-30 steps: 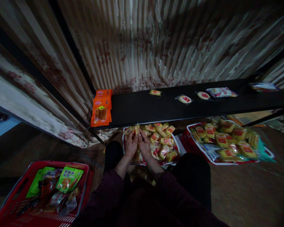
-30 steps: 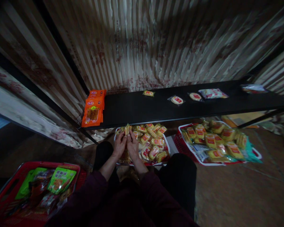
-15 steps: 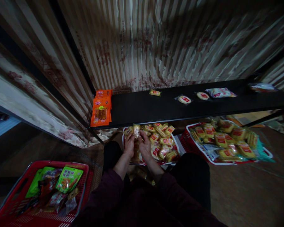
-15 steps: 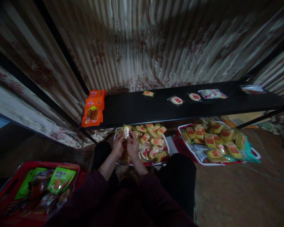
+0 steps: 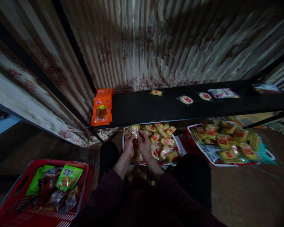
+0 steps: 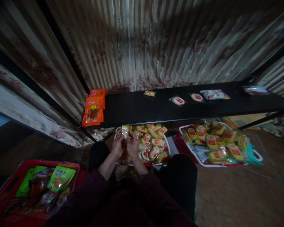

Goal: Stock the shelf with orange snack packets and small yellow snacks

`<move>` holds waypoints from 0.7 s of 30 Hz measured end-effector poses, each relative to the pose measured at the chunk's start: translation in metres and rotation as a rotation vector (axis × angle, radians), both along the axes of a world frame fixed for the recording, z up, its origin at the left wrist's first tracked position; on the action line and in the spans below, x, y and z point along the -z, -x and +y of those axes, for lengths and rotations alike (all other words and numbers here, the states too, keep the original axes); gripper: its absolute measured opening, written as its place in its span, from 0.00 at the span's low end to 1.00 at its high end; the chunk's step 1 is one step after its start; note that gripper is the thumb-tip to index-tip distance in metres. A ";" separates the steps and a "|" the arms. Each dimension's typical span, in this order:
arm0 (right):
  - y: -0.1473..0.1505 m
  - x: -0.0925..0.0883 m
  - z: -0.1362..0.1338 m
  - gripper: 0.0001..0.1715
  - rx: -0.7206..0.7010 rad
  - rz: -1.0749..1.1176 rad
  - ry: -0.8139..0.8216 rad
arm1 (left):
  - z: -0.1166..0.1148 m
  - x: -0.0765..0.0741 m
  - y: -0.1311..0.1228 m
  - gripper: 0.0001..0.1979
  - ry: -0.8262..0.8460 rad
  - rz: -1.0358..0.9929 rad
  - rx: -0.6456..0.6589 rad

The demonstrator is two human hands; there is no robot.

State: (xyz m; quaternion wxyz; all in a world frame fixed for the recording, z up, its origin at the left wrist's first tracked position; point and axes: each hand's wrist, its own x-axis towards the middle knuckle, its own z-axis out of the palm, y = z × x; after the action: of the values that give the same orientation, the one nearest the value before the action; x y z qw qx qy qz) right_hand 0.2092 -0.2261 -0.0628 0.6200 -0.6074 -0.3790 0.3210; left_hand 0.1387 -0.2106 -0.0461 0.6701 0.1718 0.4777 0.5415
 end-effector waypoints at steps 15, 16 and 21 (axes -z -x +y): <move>-0.003 -0.011 0.001 0.16 0.035 -0.290 -0.022 | 0.002 0.000 0.000 0.11 -0.047 0.063 0.035; -0.004 -0.012 0.001 0.14 0.048 -0.322 -0.031 | 0.001 0.000 0.000 0.11 -0.057 0.075 0.044; -0.007 -0.016 0.001 0.13 0.061 -0.427 -0.045 | 0.000 0.000 -0.003 0.13 -0.086 0.138 0.065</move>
State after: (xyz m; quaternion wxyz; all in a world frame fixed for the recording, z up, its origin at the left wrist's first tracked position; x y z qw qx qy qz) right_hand 0.2165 -0.2251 -0.0470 0.5486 -0.6589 -0.4900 0.1576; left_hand 0.1418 -0.2103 -0.0466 0.6449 0.2526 0.4931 0.5265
